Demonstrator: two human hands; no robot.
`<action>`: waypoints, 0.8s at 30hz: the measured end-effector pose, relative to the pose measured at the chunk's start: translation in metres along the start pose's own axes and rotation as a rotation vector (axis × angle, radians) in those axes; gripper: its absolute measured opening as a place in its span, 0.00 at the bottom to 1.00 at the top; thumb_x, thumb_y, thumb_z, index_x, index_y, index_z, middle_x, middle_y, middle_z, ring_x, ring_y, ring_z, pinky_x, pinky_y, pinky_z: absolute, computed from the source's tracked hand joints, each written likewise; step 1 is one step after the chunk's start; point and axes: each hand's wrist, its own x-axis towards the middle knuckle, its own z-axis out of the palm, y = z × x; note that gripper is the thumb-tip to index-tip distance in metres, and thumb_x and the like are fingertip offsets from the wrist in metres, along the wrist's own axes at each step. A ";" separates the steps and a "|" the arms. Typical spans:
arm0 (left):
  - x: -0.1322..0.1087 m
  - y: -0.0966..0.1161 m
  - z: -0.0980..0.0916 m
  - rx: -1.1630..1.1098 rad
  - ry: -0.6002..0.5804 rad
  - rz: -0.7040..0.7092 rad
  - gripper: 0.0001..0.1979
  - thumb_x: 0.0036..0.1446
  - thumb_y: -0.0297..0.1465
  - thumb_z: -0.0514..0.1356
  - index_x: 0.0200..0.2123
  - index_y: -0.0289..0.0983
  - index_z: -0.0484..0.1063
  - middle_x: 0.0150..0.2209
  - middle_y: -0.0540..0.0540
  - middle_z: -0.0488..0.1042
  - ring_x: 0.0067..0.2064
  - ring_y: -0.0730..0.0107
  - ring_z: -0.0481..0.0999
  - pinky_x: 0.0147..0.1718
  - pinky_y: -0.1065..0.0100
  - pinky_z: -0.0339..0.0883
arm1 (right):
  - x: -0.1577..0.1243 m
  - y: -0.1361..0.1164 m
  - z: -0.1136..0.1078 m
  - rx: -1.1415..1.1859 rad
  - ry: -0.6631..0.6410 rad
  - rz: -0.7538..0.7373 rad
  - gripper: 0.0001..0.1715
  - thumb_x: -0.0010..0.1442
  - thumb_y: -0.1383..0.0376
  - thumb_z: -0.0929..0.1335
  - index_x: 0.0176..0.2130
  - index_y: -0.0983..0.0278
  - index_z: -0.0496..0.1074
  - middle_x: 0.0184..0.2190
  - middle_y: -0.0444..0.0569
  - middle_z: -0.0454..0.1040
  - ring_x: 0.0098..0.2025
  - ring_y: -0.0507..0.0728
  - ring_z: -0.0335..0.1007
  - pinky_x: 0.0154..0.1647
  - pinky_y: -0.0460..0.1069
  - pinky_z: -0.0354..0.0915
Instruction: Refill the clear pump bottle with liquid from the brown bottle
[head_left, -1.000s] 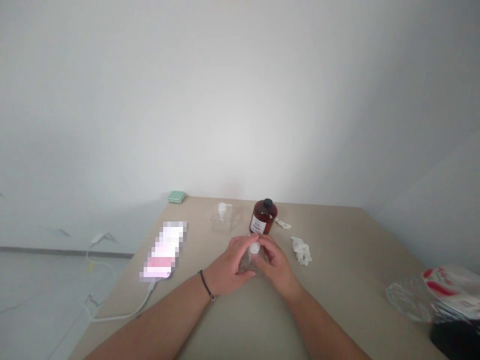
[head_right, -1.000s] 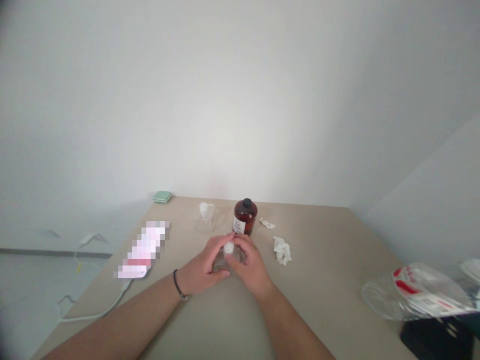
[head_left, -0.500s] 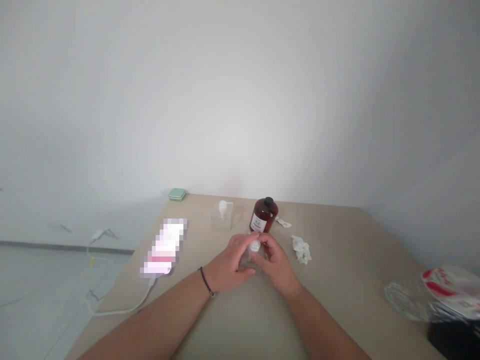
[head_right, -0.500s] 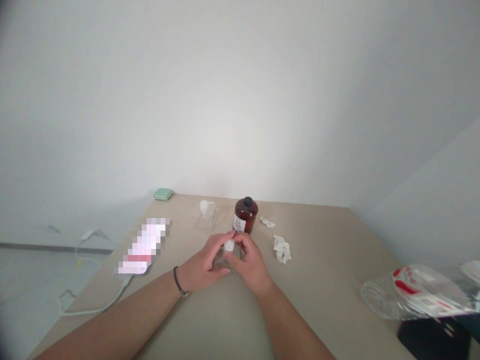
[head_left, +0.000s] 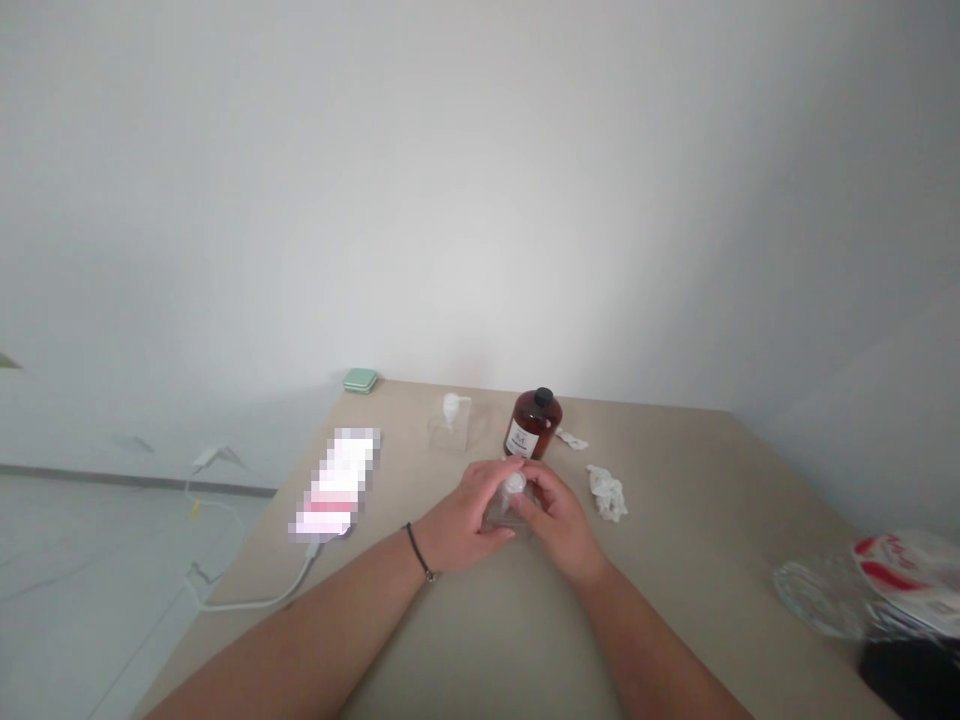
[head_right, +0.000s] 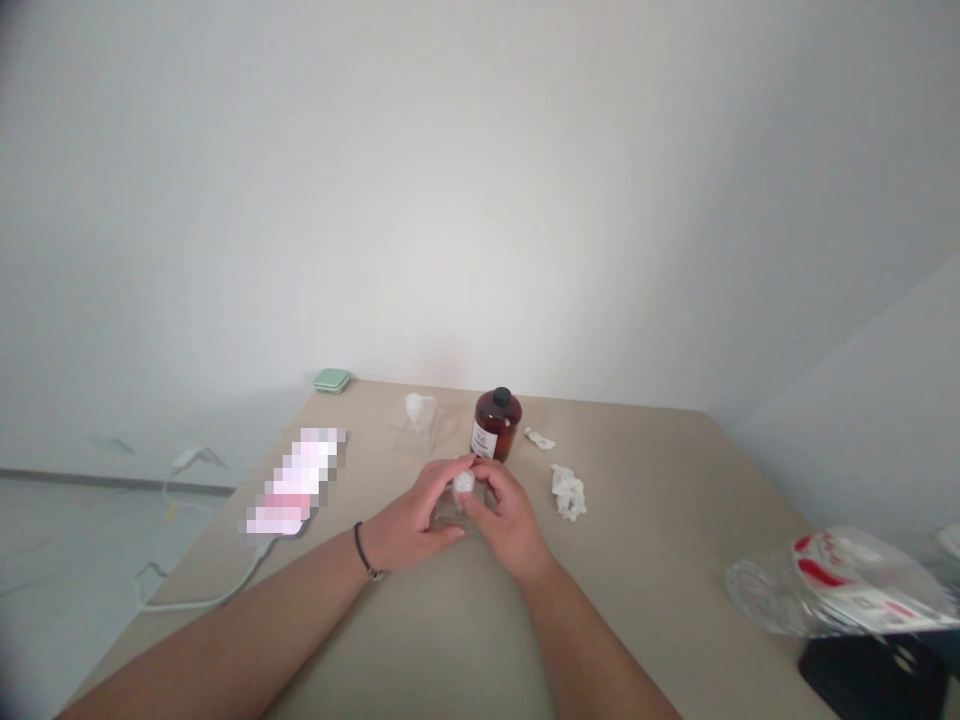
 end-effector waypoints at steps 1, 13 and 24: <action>0.000 0.000 0.000 0.002 0.000 0.003 0.42 0.57 0.29 0.64 0.70 0.41 0.48 0.65 0.35 0.59 0.66 0.46 0.58 0.65 0.42 0.54 | 0.000 -0.001 0.000 -0.008 -0.005 -0.018 0.18 0.61 0.50 0.71 0.45 0.58 0.75 0.47 0.52 0.76 0.52 0.63 0.72 0.57 0.59 0.66; -0.001 -0.001 0.000 0.010 0.003 0.009 0.41 0.57 0.30 0.64 0.69 0.41 0.48 0.65 0.34 0.59 0.66 0.45 0.58 0.65 0.42 0.54 | 0.000 -0.003 -0.001 0.006 -0.014 -0.021 0.17 0.60 0.51 0.71 0.44 0.59 0.74 0.45 0.51 0.75 0.50 0.63 0.72 0.55 0.58 0.66; 0.001 -0.003 0.000 0.037 0.012 0.068 0.40 0.58 0.31 0.64 0.69 0.41 0.48 0.65 0.34 0.60 0.66 0.45 0.59 0.64 0.44 0.54 | 0.000 -0.004 -0.002 -0.010 -0.021 -0.011 0.16 0.61 0.51 0.71 0.43 0.59 0.73 0.45 0.51 0.75 0.50 0.62 0.72 0.54 0.58 0.66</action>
